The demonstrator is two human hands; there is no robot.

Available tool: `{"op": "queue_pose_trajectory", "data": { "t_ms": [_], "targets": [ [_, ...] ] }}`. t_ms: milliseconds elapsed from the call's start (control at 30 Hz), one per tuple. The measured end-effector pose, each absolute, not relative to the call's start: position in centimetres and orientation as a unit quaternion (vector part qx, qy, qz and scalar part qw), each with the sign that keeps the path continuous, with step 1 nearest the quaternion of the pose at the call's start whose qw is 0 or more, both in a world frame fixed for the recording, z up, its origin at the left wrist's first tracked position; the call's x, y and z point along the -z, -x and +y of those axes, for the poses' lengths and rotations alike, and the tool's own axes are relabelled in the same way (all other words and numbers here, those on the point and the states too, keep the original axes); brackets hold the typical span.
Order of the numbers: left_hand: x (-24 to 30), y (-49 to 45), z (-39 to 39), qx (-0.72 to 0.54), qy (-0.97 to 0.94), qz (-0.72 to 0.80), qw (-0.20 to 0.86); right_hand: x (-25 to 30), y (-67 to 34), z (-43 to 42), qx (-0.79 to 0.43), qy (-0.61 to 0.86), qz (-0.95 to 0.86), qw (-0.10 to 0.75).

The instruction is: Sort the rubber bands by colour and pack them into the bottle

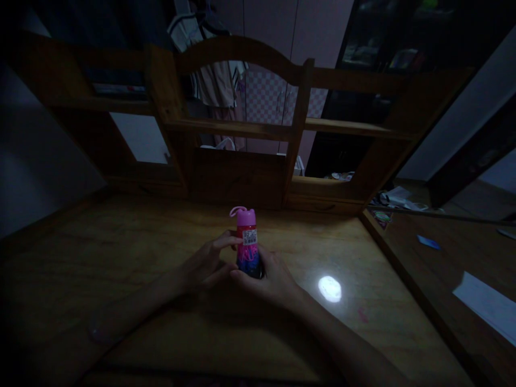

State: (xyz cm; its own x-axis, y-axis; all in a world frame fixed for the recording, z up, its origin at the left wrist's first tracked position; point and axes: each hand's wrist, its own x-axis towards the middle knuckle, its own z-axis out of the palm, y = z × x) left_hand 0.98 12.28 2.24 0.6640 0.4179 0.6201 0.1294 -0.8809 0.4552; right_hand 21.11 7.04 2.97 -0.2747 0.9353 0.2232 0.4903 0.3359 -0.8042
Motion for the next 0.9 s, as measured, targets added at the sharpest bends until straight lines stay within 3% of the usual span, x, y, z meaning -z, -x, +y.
{"op": "queue_pose_trajectory", "data": {
  "t_ms": [533,900],
  "targets": [
    [-2.8,-0.9,11.6,-0.379,-0.895,0.156,0.174,-3.7,-20.9,6.0,-0.190,0.517,-0.762,0.341],
    [-3.0,-0.9,11.5,-0.380,-0.895,0.171,0.159,-3.5,-20.8,6.1,-0.176,0.525,-0.761,0.339]
  ]
}}
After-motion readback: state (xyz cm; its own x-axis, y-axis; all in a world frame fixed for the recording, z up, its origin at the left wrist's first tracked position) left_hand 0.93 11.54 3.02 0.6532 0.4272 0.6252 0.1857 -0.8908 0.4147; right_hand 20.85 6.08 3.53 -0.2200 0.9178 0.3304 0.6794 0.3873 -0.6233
